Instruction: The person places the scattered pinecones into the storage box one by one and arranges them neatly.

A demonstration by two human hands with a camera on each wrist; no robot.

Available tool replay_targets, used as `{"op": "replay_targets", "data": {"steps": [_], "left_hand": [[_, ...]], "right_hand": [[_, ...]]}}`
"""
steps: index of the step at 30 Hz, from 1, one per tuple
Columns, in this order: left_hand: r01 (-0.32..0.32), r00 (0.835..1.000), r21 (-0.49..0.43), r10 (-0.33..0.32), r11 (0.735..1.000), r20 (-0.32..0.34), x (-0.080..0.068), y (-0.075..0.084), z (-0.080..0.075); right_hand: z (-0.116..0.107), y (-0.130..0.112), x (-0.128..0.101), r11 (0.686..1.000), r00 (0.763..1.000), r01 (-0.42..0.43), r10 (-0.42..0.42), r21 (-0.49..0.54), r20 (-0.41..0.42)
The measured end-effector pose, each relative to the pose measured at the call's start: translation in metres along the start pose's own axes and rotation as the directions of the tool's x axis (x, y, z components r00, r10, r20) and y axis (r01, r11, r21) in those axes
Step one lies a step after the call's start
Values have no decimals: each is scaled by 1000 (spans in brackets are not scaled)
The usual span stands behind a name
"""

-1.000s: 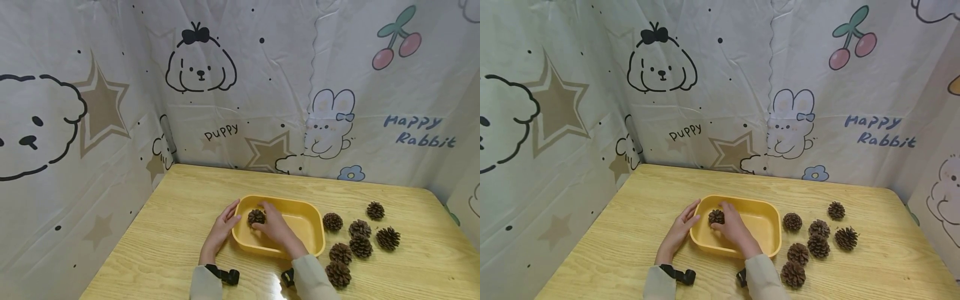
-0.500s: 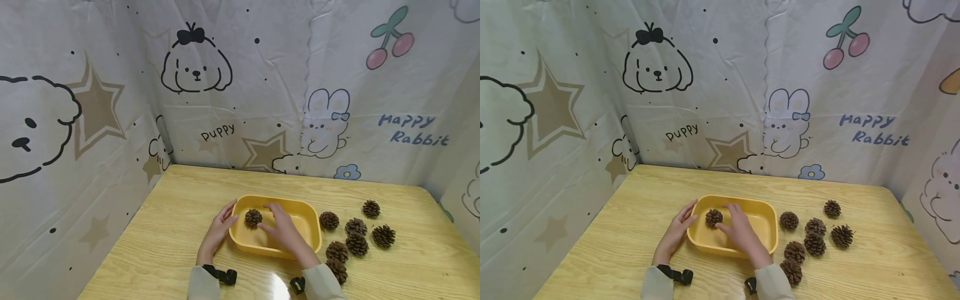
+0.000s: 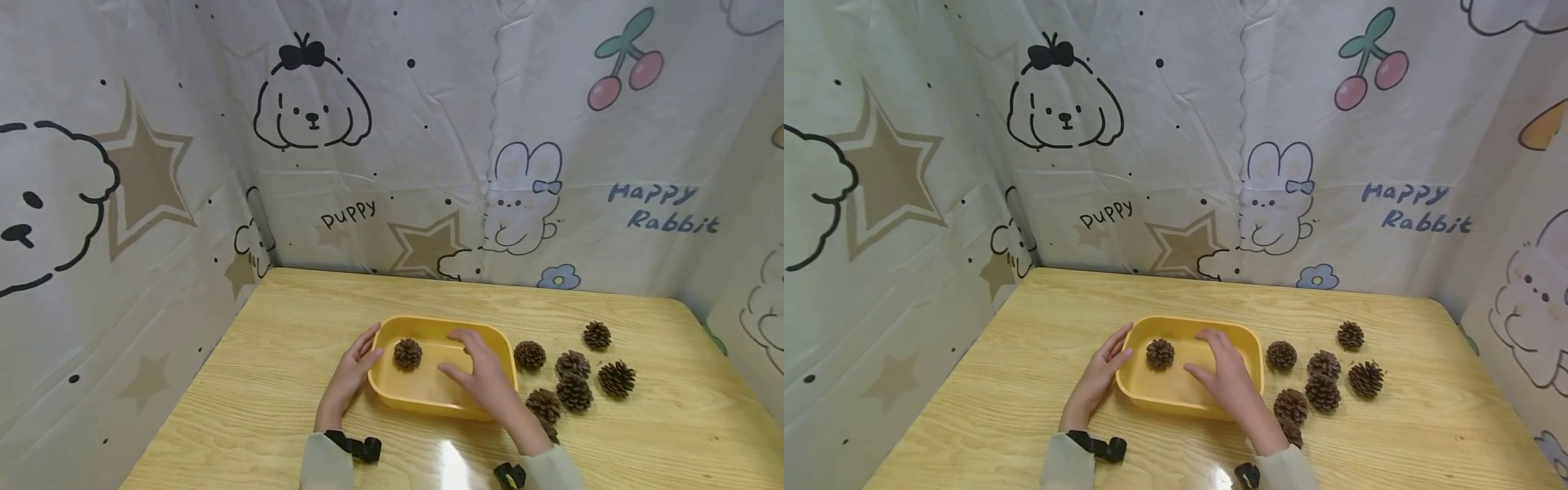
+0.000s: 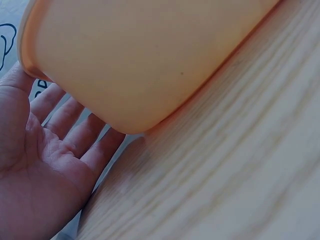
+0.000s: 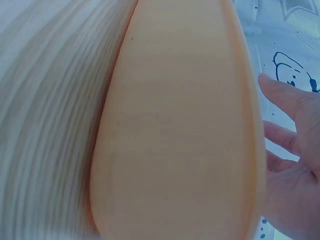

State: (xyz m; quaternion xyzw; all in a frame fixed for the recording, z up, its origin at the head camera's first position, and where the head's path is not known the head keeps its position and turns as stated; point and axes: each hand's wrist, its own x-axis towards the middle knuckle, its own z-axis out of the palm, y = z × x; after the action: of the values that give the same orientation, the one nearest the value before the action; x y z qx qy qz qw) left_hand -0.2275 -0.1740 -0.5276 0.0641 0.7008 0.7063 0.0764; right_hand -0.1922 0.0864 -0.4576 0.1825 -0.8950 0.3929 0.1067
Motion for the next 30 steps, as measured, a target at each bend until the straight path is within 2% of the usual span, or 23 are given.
{"op": "replay_targets", "data": {"steps": [13,19,23,27,30], "left_hand": [[17,1000,-33,-17,999,-17,-2,-1,-1],[14,1000,-20,-15,1000,-26,-2,2,0],[20,1000,-32,-21,999,-22,-2,2,1],[20,1000,-34,-21,999,-21,-2,2,2],[18,1000,-27,-18,999,-20,-1,2,2]], "right_hand": [[-30,14,-27,1000,999,-17,17,-6,-49],[-39,24,-38,999,994,27,-31,-32,-105],[-47,31,-46,999,989,53,-53,-2,-135],[-56,37,-57,998,992,42,-37,36,-122],[-62,41,-67,999,995,2,2,33,-102]]}}
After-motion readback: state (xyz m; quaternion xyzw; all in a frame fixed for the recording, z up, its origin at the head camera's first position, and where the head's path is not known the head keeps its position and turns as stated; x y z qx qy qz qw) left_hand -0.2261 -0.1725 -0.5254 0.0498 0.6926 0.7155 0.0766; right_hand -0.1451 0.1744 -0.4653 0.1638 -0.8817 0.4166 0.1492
